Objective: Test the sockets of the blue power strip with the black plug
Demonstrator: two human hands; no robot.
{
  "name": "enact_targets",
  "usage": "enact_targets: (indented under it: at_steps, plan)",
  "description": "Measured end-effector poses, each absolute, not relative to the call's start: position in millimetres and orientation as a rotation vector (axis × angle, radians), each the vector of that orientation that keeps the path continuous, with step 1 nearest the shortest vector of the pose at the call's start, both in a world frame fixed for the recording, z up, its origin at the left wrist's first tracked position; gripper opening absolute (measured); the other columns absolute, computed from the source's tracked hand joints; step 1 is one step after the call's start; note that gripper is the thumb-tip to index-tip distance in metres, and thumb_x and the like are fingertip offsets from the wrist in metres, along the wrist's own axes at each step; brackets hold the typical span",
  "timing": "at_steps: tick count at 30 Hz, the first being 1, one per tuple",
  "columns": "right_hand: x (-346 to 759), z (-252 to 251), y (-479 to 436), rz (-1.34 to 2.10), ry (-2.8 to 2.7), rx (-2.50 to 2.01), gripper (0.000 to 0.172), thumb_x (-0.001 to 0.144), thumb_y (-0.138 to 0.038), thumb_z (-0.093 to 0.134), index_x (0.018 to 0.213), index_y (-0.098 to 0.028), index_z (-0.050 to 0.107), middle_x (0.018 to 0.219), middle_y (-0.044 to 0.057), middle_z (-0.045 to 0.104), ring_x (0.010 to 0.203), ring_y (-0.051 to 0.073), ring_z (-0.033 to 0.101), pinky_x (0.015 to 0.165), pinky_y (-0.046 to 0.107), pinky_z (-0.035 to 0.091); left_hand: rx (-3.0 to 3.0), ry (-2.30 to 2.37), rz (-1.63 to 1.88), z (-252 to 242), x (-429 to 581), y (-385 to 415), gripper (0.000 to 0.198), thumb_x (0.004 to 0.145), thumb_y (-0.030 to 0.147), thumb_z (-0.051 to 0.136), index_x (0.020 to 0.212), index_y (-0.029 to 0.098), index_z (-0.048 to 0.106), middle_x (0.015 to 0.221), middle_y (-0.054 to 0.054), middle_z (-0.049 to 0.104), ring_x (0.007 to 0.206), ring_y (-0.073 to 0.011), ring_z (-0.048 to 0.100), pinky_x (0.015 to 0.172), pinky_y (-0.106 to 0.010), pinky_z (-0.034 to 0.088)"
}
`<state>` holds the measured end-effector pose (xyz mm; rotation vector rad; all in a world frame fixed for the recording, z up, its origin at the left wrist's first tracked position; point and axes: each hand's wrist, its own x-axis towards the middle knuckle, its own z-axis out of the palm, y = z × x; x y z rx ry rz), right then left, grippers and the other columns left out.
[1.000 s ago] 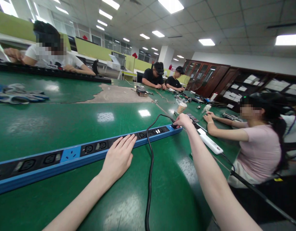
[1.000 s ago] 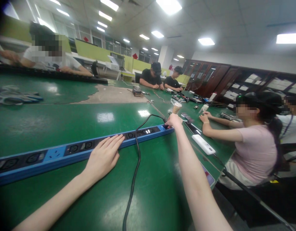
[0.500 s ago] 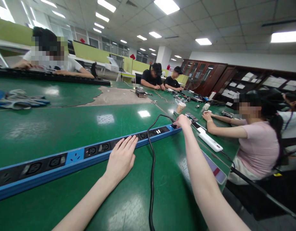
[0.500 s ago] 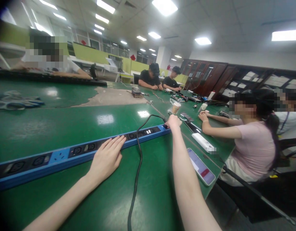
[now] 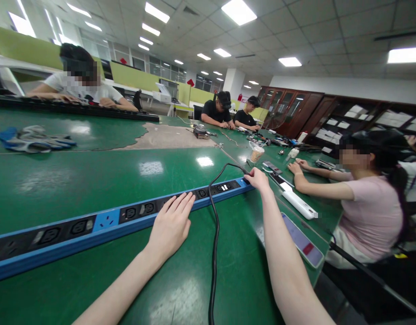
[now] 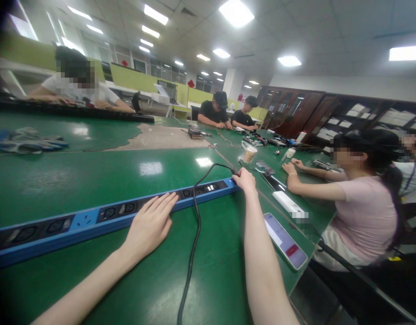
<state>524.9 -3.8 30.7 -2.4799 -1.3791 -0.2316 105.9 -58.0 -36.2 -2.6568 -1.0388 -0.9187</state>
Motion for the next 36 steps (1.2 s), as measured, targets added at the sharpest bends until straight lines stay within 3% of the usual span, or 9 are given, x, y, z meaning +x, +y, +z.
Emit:
enact_targets:
  at_steps: [7, 17, 36]
  plan:
    - [526, 34, -3, -0.298, -1.481, -2.520, 0.031, 0.094, -0.052, 0.063, 0.098, -0.021, 0.064, 0.104, 0.011, 0.076, 0.103, 0.027, 0.070, 0.086, 0.034, 0.048, -2.654, -1.025, -0.934, -36, 107, -57, 0.072, 0.089, 0.013, 0.051, 0.160, 0.020, 0.043, 0.163, -0.007, 0.046, 0.150, -0.0266, 0.044, 0.128, -0.047, 0.032]
    - [505, 34, 0, -0.360, -1.443, -2.631, 0.047, 0.104, -0.046, 0.052, 0.126, -0.005, 0.058, 0.120, 0.029, 0.071, 0.117, 0.037, 0.069, 0.097, 0.041, 0.049, -2.653, -1.009, -0.927, -39, 107, -56, 0.073, 0.090, 0.012, 0.049, 0.162, 0.020, 0.041, 0.163, -0.007, 0.045, 0.151, -0.0266, 0.044, 0.128, -0.047, 0.031]
    - [509, 29, -15, -0.423, -1.558, -2.574, 0.043, 0.109, -0.050, 0.041, 0.125, -0.012, 0.052, 0.118, 0.023, 0.072, 0.118, 0.034, 0.068, 0.099, 0.040, 0.046, -2.659, -1.014, -0.917, -38, 106, -57, 0.072, 0.089, 0.011, 0.049, 0.161, 0.018, 0.043, 0.163, -0.008, 0.046, 0.151, -0.0262, 0.043, 0.128, -0.047, 0.030]
